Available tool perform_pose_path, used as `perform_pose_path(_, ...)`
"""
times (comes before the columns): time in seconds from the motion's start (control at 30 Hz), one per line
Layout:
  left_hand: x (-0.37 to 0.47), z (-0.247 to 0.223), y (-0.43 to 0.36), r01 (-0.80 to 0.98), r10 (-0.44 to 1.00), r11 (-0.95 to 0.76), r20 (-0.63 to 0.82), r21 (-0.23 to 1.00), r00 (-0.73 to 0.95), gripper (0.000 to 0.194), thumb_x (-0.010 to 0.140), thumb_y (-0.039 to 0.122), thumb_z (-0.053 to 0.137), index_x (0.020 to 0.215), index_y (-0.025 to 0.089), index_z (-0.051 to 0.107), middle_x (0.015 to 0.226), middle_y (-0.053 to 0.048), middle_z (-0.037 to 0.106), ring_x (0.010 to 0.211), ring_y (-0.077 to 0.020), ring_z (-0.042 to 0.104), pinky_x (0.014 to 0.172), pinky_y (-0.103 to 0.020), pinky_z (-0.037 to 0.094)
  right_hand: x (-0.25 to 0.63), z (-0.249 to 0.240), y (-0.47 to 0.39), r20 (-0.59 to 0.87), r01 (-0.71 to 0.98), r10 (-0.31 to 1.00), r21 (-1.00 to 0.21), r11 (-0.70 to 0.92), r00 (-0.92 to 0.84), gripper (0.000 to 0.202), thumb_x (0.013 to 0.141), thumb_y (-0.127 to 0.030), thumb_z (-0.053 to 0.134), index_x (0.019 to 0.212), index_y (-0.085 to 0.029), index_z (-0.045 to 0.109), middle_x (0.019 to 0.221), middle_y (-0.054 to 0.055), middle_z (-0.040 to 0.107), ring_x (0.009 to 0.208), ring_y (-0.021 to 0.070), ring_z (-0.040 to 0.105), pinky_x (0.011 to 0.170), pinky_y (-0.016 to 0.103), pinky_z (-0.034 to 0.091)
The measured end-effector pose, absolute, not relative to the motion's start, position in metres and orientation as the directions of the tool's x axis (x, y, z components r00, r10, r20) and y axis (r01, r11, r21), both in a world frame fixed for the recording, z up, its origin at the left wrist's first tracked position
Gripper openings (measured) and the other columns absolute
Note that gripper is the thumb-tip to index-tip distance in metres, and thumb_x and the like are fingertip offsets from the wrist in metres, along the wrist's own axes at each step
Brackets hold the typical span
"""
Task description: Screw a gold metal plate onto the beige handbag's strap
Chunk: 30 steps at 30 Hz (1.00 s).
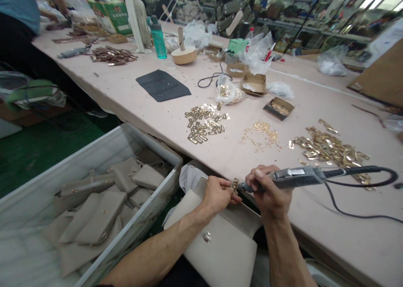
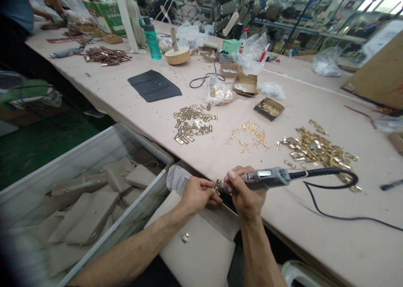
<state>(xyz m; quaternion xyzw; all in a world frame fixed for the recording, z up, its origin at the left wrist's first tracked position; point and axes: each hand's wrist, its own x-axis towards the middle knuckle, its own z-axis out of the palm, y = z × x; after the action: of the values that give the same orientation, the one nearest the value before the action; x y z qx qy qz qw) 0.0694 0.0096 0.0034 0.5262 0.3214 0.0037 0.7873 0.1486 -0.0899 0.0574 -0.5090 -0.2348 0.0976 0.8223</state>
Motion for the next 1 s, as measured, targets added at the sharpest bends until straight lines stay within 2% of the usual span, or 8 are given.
perform_pose_path(0.3, 0.0664, 0.0090, 0.0096, 0.316, 0.358, 0.425, -0.478, 0.848, 0.802, 0.025, 0.080, -0.006, 0.051, 0.083, 0.004, 0.074, 0.071, -0.011, 0.074, 0.063, -0.0242, 0.075, 0.054, -0.025, 0.061, 0.1406, 0.0627, -0.0902, 0.310, 0.096, 0.470, -0.900, 0.425, 0.826, 0.018, 0.084, -0.017, 0.079, 0.075, -0.016, 0.063, 0.066, 0.002, 0.059, 0.051, 0.0139, 0.053, 0.050, 0.026, 0.042)
perform_pose_path(0.43, 0.0673, 0.0095, 0.0091, 0.313, 0.360, 0.431, -0.479, 0.847, 0.801, 0.028, 0.079, -0.006, 0.051, 0.084, 0.005, 0.076, 0.072, -0.010, 0.075, 0.062, -0.0232, 0.075, 0.053, -0.024, 0.060, 0.1403, 0.0597, -0.0909, 0.331, 0.150, 0.472, -0.913, 0.380, 0.817, 0.020, 0.085, -0.018, 0.080, 0.074, -0.016, 0.063, 0.068, 0.003, 0.061, 0.056, 0.0155, 0.057, 0.052, 0.027, 0.043)
perform_pose_path(0.73, 0.0659, 0.0100, 0.0073, 0.271, 0.372, 0.443, -0.450, 0.854, 0.812, 0.031, 0.076, -0.006, 0.046, 0.075, 0.007, 0.075, 0.064, -0.007, 0.073, 0.060, -0.0232, 0.074, 0.053, -0.026, 0.061, 0.1384, 0.0599, -0.0883, 0.394, 0.273, 0.536, -0.916, 0.294, 0.746, 0.018, 0.090, -0.015, 0.075, 0.078, -0.018, 0.062, 0.069, 0.002, 0.062, 0.059, 0.0162, 0.058, 0.055, 0.028, 0.045)
perform_pose_path(1.0, 0.0650, 0.0136, 0.0079, 0.237, 0.373, 0.506, -0.458, 0.829, 0.806, 0.030, 0.075, -0.007, 0.046, 0.071, 0.007, 0.072, 0.061, -0.005, 0.072, 0.055, -0.0209, 0.072, 0.050, -0.024, 0.059, 0.1377, 0.0628, -0.0843, 0.370, 0.296, 0.575, -0.929, 0.223, 0.730, 0.020, 0.091, -0.019, 0.074, 0.076, -0.018, 0.061, 0.070, 0.002, 0.062, 0.059, 0.0152, 0.058, 0.053, 0.026, 0.044)
